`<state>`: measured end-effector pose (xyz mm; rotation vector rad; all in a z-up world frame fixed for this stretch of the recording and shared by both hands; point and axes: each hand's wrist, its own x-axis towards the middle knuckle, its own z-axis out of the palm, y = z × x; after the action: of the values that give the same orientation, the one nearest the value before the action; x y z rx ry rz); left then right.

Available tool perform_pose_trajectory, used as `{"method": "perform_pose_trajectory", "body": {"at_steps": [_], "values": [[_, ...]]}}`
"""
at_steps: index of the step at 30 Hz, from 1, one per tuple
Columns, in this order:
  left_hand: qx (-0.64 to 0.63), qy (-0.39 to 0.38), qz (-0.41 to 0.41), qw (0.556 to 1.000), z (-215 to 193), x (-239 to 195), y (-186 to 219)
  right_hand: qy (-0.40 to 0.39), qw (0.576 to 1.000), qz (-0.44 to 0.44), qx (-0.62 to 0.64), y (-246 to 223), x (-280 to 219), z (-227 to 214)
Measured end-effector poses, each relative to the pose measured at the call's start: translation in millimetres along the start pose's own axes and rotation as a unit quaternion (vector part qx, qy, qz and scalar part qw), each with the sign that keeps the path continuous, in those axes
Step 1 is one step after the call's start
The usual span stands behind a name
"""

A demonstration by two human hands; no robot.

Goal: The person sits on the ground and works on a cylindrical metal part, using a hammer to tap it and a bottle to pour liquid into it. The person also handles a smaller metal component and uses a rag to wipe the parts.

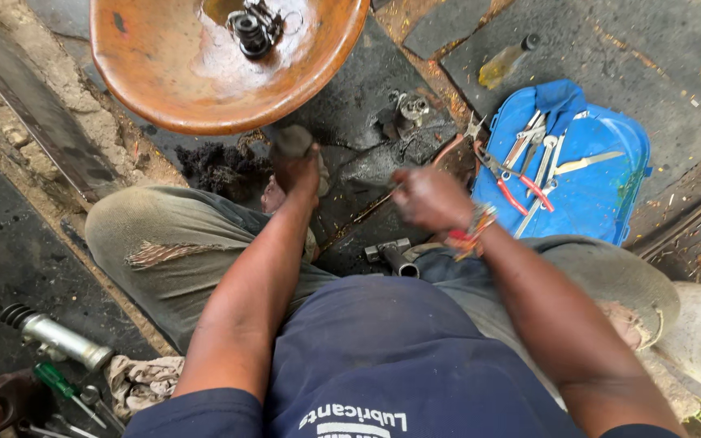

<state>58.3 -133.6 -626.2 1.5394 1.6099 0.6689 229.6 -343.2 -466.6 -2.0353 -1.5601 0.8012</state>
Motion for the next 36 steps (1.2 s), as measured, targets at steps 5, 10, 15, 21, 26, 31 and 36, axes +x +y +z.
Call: {"method": "perform_pose_trajectory", "body": {"at_steps": [5, 10, 15, 21, 26, 31, 36], "values": [[-0.051, -0.136, 0.03, 0.989, 0.3, -7.5, 5.0, -0.031, 0.984, 0.111, -0.134, 22.1, -0.8, -34.3], [-0.034, -0.062, -0.096, 0.993, -1.0, 35.9, -20.3, -0.013, 0.988, 0.097, -0.116, 23.2, 1.8, -37.8], [0.093, -0.02, 0.068, 0.993, -18.5, 13.9, -2.2, -0.019, 0.989, 0.081, -0.119, 33.0, 5.3, -25.9], [0.096, -0.343, 0.355, 0.864, -11.5, -102.2, 78.5, -0.009, 0.997, -0.03, -0.067, 33.0, 17.7, -17.7], [0.158, -0.306, 0.364, 0.866, -32.2, -110.6, 118.1, -0.101, 0.962, 0.125, 0.219, 8.2, 3.7, -35.7], [0.033, -0.197, 0.31, 0.929, -46.0, -86.8, 172.3, -0.259, 0.964, 0.06, -0.022, 23.6, -17.0, 31.5], [-0.051, -0.252, 0.364, 0.895, -16.4, -57.7, 217.1, -0.354, 0.922, 0.139, -0.073, 34.2, -30.8, 112.0]]}}
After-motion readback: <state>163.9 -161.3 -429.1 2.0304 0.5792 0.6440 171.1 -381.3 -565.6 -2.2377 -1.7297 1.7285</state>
